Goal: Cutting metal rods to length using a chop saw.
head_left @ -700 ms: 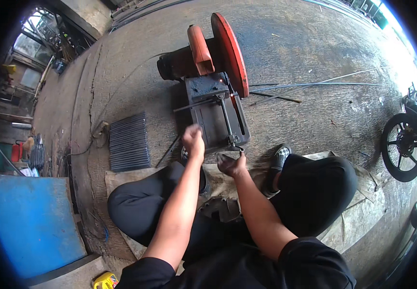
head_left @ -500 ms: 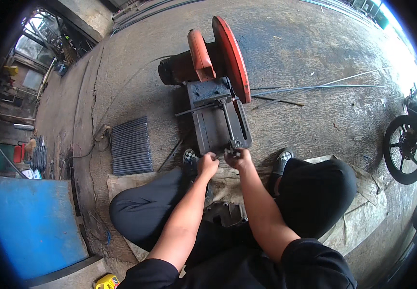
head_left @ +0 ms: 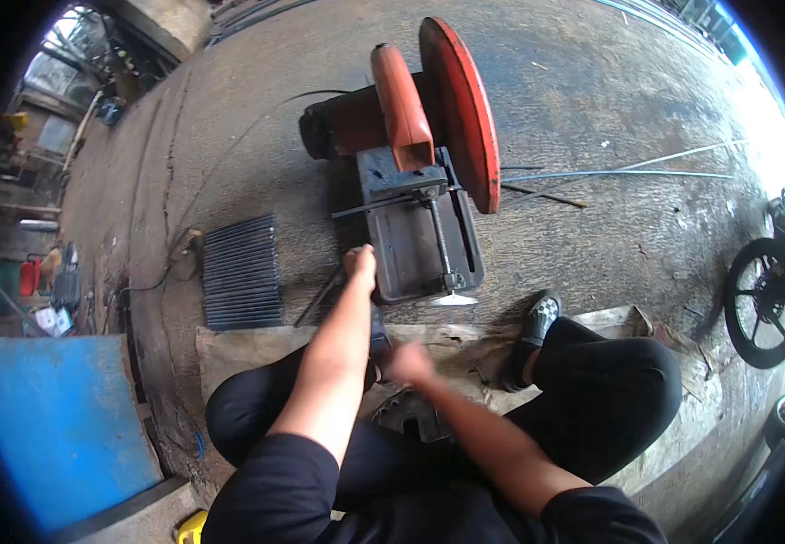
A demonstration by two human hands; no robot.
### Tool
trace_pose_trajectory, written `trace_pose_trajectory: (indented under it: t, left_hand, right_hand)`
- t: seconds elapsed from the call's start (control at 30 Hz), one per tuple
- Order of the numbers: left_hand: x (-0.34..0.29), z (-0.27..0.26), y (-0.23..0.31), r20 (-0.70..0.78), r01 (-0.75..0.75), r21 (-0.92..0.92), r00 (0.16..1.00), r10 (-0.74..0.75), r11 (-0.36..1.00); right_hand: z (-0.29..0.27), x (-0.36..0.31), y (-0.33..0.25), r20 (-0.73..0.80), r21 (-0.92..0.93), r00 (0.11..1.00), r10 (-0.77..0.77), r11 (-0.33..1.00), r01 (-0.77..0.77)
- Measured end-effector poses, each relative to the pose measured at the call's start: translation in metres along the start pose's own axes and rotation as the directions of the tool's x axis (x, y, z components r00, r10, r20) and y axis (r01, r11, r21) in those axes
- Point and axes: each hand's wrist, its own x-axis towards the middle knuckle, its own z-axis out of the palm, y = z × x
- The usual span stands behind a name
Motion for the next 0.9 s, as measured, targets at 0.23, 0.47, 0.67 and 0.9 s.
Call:
trace_pose_trajectory:
  t: [0.23, 0.47, 0.67, 0.9]
  left_hand:
    - [0.052, 0.033, 0.055, 0.290, 0.378, -0.686, 0.926, -0.243, 0.621]
    - [0.079, 0.048, 0.061, 0.166, 0.464, -0.545, 0.876, -0.453, 0.698]
    - [0.096, 0.009, 0.061, 0.242, 0.264, -0.964, 0.928, -0.282, 0.043]
    - [0.026, -0.148, 0.094, -0.234, -0.085, -0.939, 0.868, -0.438, 0.333]
  right_hand:
    - [0.005, 0.007, 0.049, -0.243, 0.952, 0.733, 0.635, 0.302, 0.054]
    - [-0.021, 0.018, 0.060, -0.374, 0.927, 0.557, 0.741, 0.286, 0.241]
    - [-0.027, 0.016, 0.059, -0.400, 0.903, 0.335, 0.853, 0.303, 0.306]
    - [-0.078, 0.021, -0.055, -0.686, 0.709, 0.655, 0.316, 0.492, 0.506]
